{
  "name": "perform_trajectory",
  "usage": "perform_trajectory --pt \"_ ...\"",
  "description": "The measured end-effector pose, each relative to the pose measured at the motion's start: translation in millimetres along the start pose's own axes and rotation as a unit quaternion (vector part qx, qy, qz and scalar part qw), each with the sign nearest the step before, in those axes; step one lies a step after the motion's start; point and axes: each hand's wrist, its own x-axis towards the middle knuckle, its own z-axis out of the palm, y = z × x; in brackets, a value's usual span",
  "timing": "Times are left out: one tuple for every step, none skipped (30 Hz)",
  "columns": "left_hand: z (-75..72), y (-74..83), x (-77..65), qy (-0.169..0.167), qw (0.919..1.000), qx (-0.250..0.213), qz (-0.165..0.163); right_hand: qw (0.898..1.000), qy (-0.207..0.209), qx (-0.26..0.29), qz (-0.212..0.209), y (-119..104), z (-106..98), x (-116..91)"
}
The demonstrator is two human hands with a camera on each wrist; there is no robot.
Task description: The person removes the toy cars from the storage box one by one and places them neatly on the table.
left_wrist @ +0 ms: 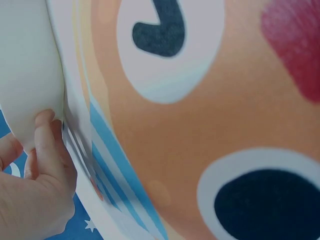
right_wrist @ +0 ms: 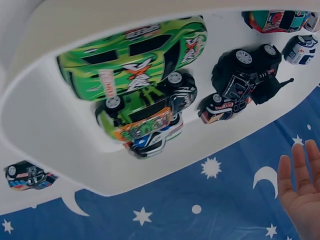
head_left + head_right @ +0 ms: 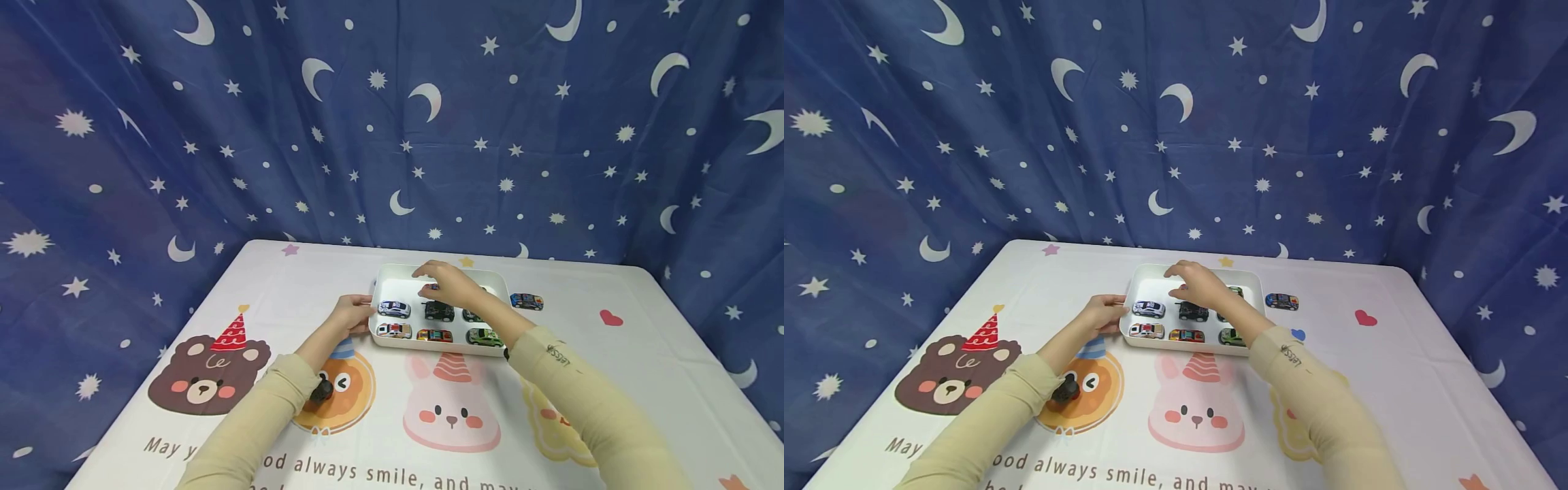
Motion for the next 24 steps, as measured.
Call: perform_trajectory --pt "0.1 -0.1 0.1 -0.001 1.0 0.0 -0.001 1.0 0.002 0.004 -0.002 0 1 1" --pt "0.1 -0.2 0.2 -0.002 1.0 0.0 -0.001 1.0 0.005 0.008 -0.005 -1 2 3" --pt "0.1 -0.5 0.3 -0.003 1.0 0.001 -0.002 1.0 0.006 0.013 -0.006 -1 4 4" --pt "0.0 -0.6 0.5 -0.003 1.0 0.002 -0.004 1.0 0.006 0.017 -0.007 -1 5 6" --pt "0.0 -0.7 0.5 -0.002 1.0 0.003 -0.006 1.0 0.005 0.021 -0.006 -1 6 7" --pt "-0.2 -1.0 0.6 -0.002 1.0 0.006 -0.007 1.0 0.002 0.024 -0.003 -1 8 9" --pt "-0.2 -1.2 0.7 -0.002 1.0 0.006 -0.008 1.0 -0.002 0.026 0.001 -2 9 11" --pt "-0.2 -1.3 0.7 -0.003 0.9999 0.006 -0.008 1.0 -0.007 0.028 0.007 -2 10 13" --pt "-0.1 -1.4 0.7 -0.003 0.9999 0.007 -0.008 0.999 -0.015 0.029 0.014 -2 12 15" --pt "0.1 -1.3 0.7 -0.003 1.0 0.006 -0.007 0.999 -0.023 0.03 0.021 -2 13 17" --pt "0.3 -1.3 0.7 -0.002 1.0 0.006 -0.005 0.999 -0.03 0.028 0.026 -2 14 19" --pt "0.5 -1.4 0.8 -0.002 1.0 0.006 -0.003 0.998 -0.039 0.028 0.032 -2 16 20" --pt "0.9 -1.2 0.8 -0.002 1.0 0.005 -0.002 0.998 -0.046 0.025 0.034 -2 17 22" --pt "1.0 -1.3 1.0 -0.002 1.0 0.005 -0.001 0.998 -0.054 0.024 0.038 -2 19 23" --pt "1.1 -1.3 1.0 -0.002 1.0 0.005 0.0 0.997 -0.061 0.023 0.043 -3 21 25" --pt "1.0 -1.5 1.0 -0.002 1.0 0.006 0.0 0.996 -0.067 0.021 0.047 -3 23 26" --pt "0.8 -1.9 1.3 -0.002 1.0 0.005 -0.001 0.996 -0.072 0.018 0.049 -4 25 27" --pt "0.6 -2.2 1.5 -0.003 1.0 0.005 -0.002 0.995 -0.077 0.018 0.053 -6 27 28" --pt "0.4 -2.4 1.6 -0.002 1.0 0.007 -0.001 0.995 -0.079 0.017 0.057 -7 30 29" --pt "0.2 -2.6 1.8 -0.002 1.0 0.008 -0.001 0.995 -0.08 0.017 0.063 -8 31 30" --pt "0.1 -2.5 2.0 -0.002 0.9999 0.01 0.0 0.994 -0.08 0.018 0.068 -10 33 31" --pt "-0.1 -2.5 2.3 -0.002 0.9999 0.011 0.001 0.994 -0.08 0.018 0.072 -12 35 32" --pt "-0.3 -2.2 2.5 -0.002 0.9999 0.01 0.002 0.994 -0.078 0.018 0.074 -13 36 33" --pt "-0.6 -1.8 2.5 -0.003 0.9999 0.009 0.004 0.994 -0.076 0.018 0.078 -15 38 33"
